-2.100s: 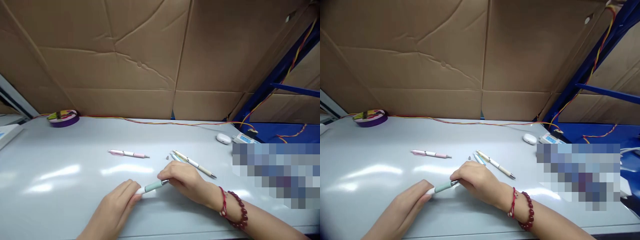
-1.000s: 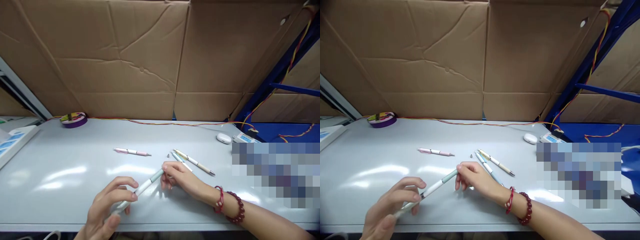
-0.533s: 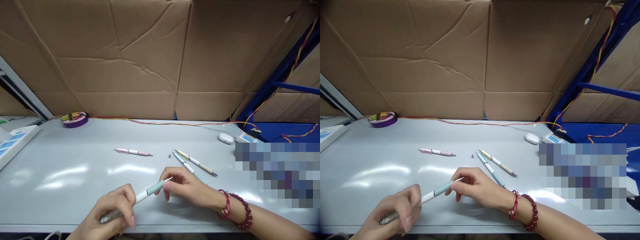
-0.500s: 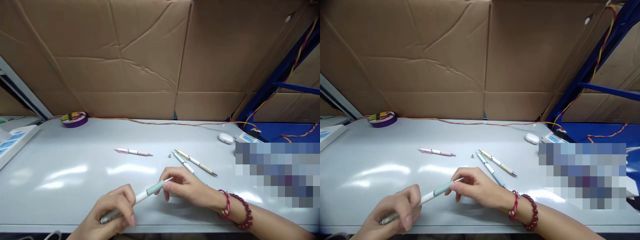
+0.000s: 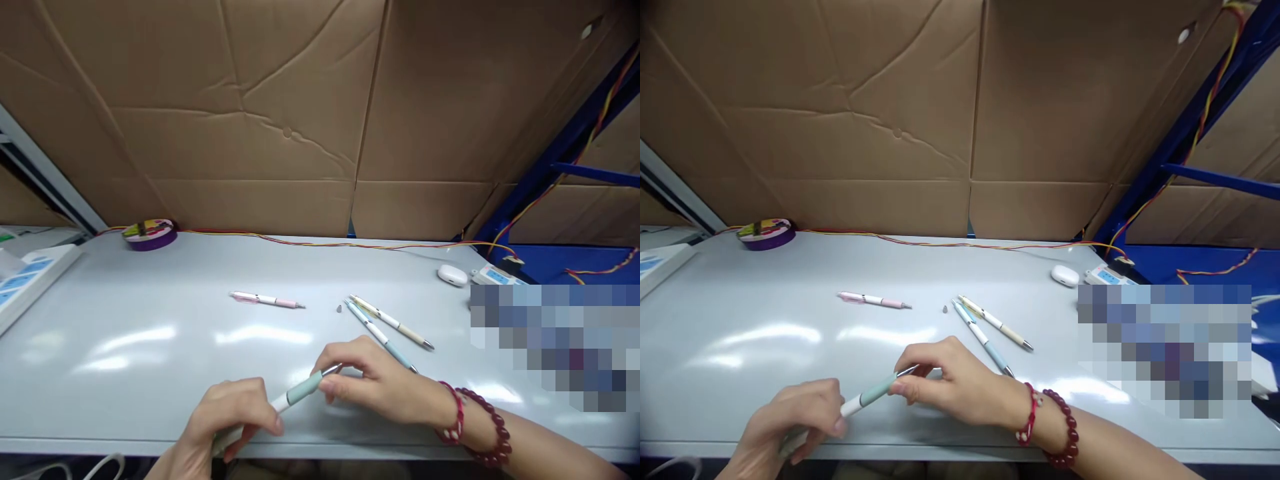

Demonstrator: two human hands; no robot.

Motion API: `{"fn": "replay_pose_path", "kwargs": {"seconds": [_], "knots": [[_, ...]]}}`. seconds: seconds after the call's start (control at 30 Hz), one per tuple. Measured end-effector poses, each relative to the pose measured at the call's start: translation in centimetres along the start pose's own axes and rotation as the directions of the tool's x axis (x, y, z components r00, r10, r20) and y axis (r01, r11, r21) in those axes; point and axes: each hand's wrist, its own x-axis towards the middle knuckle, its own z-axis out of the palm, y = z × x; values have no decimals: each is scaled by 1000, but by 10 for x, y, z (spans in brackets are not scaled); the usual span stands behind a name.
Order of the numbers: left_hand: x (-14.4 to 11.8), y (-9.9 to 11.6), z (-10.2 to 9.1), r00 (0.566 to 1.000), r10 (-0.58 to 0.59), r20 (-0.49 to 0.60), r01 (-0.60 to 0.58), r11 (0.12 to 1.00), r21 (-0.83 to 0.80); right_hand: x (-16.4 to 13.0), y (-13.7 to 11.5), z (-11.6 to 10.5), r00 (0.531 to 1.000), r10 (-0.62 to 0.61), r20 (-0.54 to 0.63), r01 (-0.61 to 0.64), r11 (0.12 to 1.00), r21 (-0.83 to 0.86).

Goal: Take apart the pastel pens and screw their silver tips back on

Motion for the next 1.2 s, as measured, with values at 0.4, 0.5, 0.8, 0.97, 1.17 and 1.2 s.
{"fn": "replay_pose_path", "kwargs": {"seconds": [0.4,0.5,0.8,0.97,1.17,1.2], "knots": [[12,13,-2,996,-85,-19,84,995,-62,1,1,-6,999,-37,29,40,994,-99],[10,10,-4,991,-127,34,130,988,-83,2,0,-12,998,-5,59,16,983,-185],[5,3,-3,997,66,-49,-60,991,120,-2,4,-9,978,-41,206,102,949,-297],[5,0,-4,992,123,-21,-117,977,178,-3,7,-8,969,-61,239,144,926,-349],[5,-3,0,979,201,-35,-190,962,194,-6,7,-7,959,-93,267,189,912,-364],[5,-2,1,976,213,-48,-200,960,194,-6,6,-7,958,-98,271,196,911,-363]]}}
